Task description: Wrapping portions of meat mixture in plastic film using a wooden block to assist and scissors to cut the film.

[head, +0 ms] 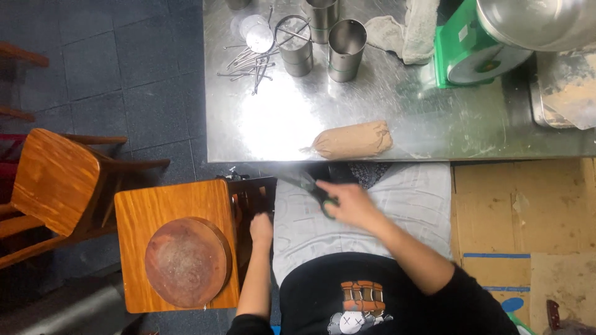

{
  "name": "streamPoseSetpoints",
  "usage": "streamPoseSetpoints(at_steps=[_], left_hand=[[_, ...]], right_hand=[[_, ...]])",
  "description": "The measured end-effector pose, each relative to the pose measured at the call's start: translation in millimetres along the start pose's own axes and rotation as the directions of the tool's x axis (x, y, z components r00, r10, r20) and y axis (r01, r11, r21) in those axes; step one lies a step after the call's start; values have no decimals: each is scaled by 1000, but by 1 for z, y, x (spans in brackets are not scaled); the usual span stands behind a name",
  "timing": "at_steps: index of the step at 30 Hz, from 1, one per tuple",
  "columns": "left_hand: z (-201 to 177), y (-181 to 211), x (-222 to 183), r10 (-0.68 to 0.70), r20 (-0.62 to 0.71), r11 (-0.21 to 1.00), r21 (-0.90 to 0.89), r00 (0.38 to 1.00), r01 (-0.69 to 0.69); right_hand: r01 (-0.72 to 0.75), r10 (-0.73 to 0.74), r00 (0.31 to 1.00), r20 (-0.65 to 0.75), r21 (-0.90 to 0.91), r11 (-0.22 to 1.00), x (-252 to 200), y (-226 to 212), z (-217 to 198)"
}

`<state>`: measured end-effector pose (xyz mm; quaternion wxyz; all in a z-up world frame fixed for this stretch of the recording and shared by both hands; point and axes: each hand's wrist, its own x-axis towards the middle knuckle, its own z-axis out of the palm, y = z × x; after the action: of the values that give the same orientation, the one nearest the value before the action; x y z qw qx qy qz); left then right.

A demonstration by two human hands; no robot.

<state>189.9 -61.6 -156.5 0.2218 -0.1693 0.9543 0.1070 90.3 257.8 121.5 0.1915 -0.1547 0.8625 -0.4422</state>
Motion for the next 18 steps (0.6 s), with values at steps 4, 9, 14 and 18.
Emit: streamPoseSetpoints(at_steps=[4,9,14,18], left_hand=[[-71,34,-42,-79,556,923,-272,827,272],[-121,67,-25,246,-449,950,-64,859,-305],[-208,160,-4,470,-691,794,60,549,-605],[-219,211,31,561,-330,814,51,759,-578]], right_hand=[[104,-140,981,-132,-246,964,49,-14,-77],[-111,-132,956,-261,-742,662,143,51,-100],[-80,-180,947,-265,-741,667,189,94,-79],[100,-334,918,-214,-690,717,163,59,-76]])
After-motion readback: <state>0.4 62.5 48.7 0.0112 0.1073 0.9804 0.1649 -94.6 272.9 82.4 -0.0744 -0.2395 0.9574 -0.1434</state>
